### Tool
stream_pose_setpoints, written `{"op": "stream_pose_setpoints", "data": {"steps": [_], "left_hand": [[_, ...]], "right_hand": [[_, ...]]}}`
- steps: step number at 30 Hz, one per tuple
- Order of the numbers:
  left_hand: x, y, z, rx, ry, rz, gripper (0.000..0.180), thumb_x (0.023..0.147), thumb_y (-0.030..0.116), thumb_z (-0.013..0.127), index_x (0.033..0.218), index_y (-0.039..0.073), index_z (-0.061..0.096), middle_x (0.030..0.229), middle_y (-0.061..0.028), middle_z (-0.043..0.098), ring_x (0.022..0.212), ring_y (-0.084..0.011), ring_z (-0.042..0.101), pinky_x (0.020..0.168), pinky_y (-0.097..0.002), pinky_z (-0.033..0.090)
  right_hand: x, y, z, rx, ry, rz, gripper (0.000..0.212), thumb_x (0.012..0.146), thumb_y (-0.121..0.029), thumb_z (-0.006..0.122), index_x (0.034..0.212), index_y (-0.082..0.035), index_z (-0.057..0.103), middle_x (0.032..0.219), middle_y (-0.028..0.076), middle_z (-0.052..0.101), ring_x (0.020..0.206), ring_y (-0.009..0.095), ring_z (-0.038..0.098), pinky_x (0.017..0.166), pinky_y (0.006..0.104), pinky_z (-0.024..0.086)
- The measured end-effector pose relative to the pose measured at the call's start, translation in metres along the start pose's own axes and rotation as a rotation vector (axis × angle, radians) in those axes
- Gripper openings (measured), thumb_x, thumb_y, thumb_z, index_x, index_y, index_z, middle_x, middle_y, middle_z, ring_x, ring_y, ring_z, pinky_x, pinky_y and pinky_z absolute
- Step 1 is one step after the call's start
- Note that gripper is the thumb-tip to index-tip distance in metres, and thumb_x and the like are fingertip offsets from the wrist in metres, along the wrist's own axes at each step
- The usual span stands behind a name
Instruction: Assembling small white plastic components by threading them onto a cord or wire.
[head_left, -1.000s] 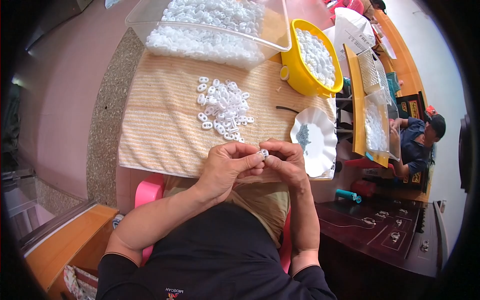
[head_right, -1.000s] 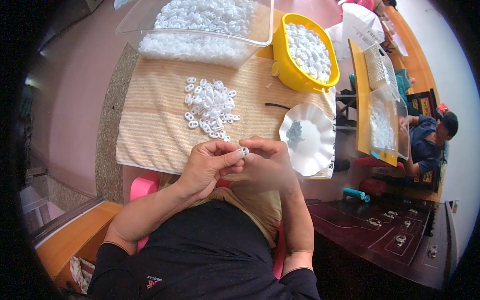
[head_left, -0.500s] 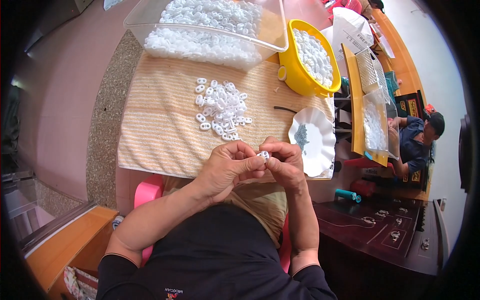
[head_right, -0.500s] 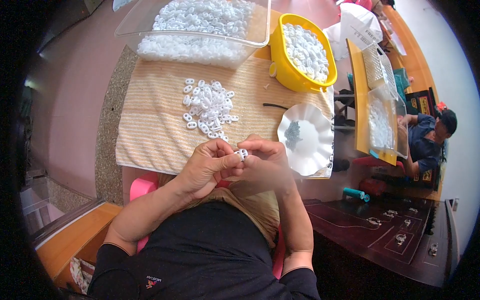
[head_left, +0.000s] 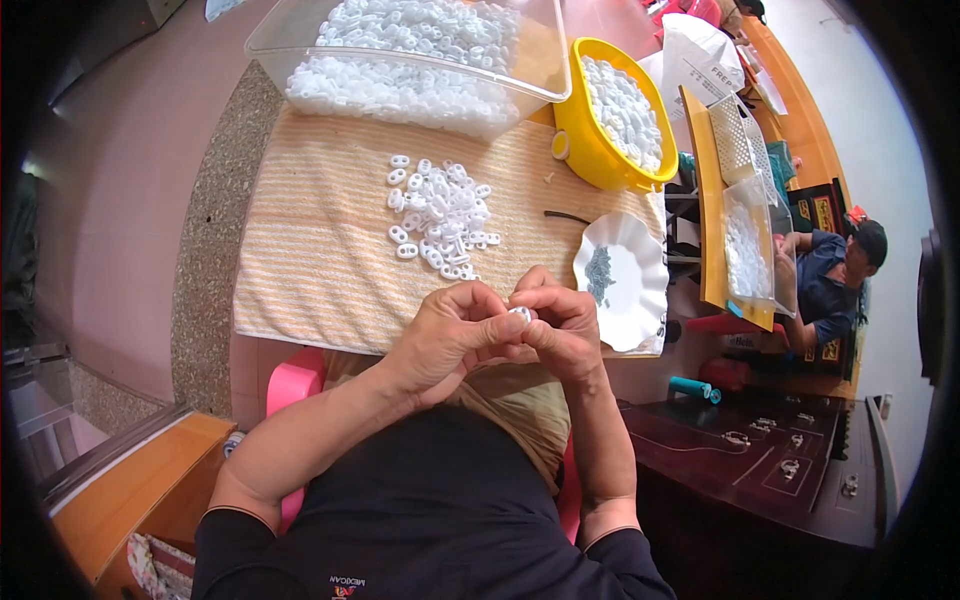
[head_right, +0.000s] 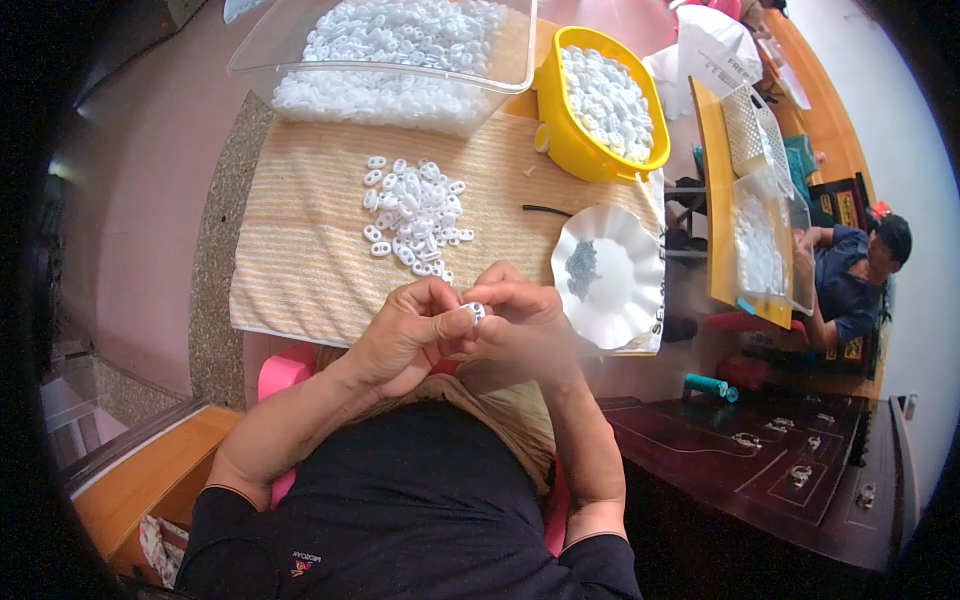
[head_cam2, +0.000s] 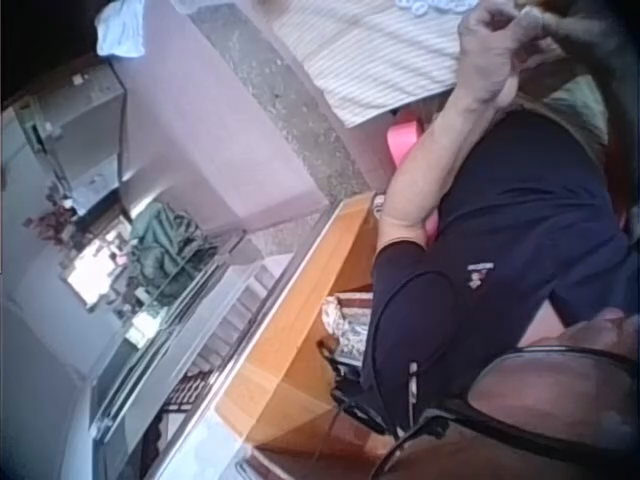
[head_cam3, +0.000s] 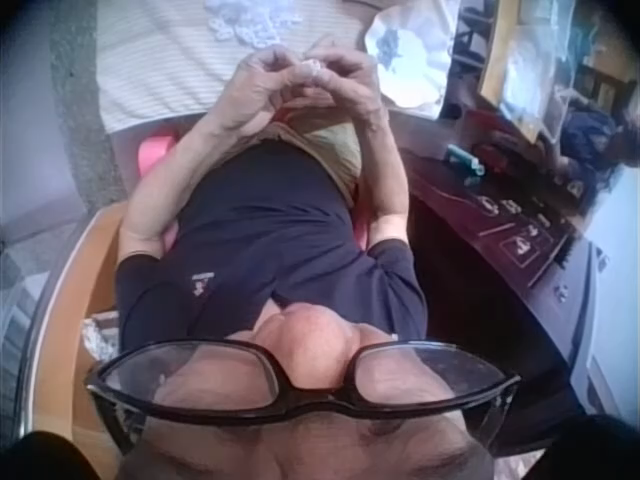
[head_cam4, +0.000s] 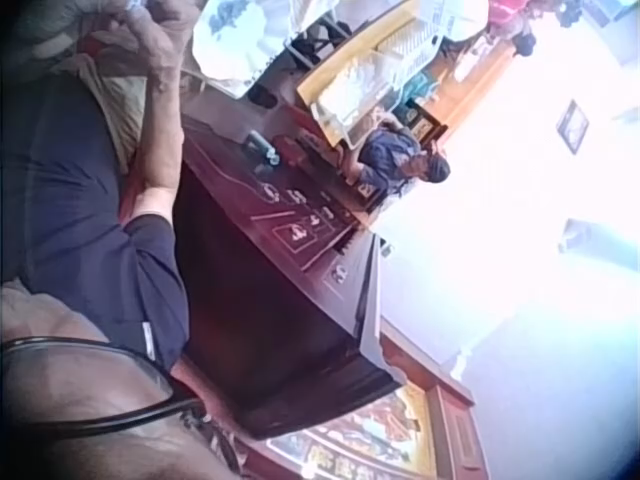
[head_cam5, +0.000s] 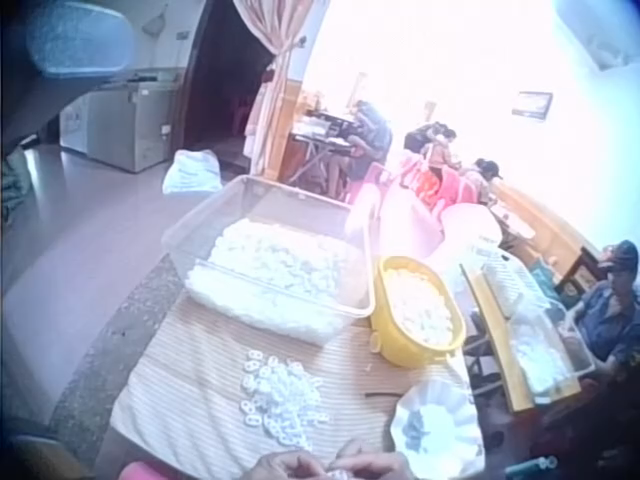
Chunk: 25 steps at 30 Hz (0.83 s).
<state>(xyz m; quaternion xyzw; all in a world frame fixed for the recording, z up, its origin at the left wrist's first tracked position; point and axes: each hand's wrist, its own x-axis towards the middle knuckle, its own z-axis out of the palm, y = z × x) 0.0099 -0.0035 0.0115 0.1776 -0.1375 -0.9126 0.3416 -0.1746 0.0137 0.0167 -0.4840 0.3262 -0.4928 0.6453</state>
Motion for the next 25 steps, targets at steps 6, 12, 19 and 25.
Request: {"op": "stream_pose_setpoints", "data": {"steps": [6, 12, 19, 25], "left_hand": [[0.000, -0.004, -0.001, 0.012, -0.016, 0.024, 0.009, 0.085, 0.007, 0.068, 0.084, 0.004, 0.060, 0.083, -0.0059, 0.064, 0.074, -0.0140, 0.064, 0.069, -0.0251, 0.056], [0.000, -0.006, 0.000, -0.003, -0.032, 0.044, 0.008, 0.085, 0.006, 0.068, 0.083, 0.005, 0.060, 0.083, -0.0058, 0.064, 0.075, -0.0138, 0.064, 0.069, -0.0256, 0.055], [0.006, -0.004, -0.007, 0.057, 0.035, 0.046, 0.008, 0.085, 0.007, 0.069, 0.085, 0.005, 0.061, 0.083, -0.0060, 0.064, 0.073, -0.0136, 0.063, 0.068, -0.0252, 0.055], [0.005, -0.002, -0.003, 0.114, 0.073, 0.047, 0.009, 0.087, 0.013, 0.066, 0.087, 0.006, 0.060, 0.082, -0.0048, 0.064, 0.071, -0.0139, 0.063, 0.067, -0.0252, 0.053]], "right_hand": [[0.000, -0.001, 0.003, -0.192, 0.047, -0.066, 0.029, 0.078, -0.014, 0.075, 0.104, -0.002, 0.068, 0.089, 0.005, 0.055, 0.077, 0.011, 0.049, 0.068, 0.0217, 0.039], [-0.002, -0.003, 0.005, -0.225, 0.023, -0.073, 0.026, 0.081, -0.011, 0.073, 0.105, -0.002, 0.068, 0.091, 0.006, 0.056, 0.080, 0.011, 0.052, 0.070, 0.0224, 0.041], [0.005, -0.002, 0.004, -0.155, 0.028, 0.005, 0.023, 0.083, -0.011, 0.070, 0.102, 0.000, 0.062, 0.094, 0.004, 0.053, 0.084, 0.010, 0.050, 0.074, 0.0226, 0.042], [0.004, -0.005, -0.002, -0.155, 0.015, 0.050, 0.018, 0.084, -0.008, 0.069, 0.096, -0.002, 0.057, 0.099, 0.005, 0.049, 0.089, 0.011, 0.050, 0.079, 0.0247, 0.044]]}}
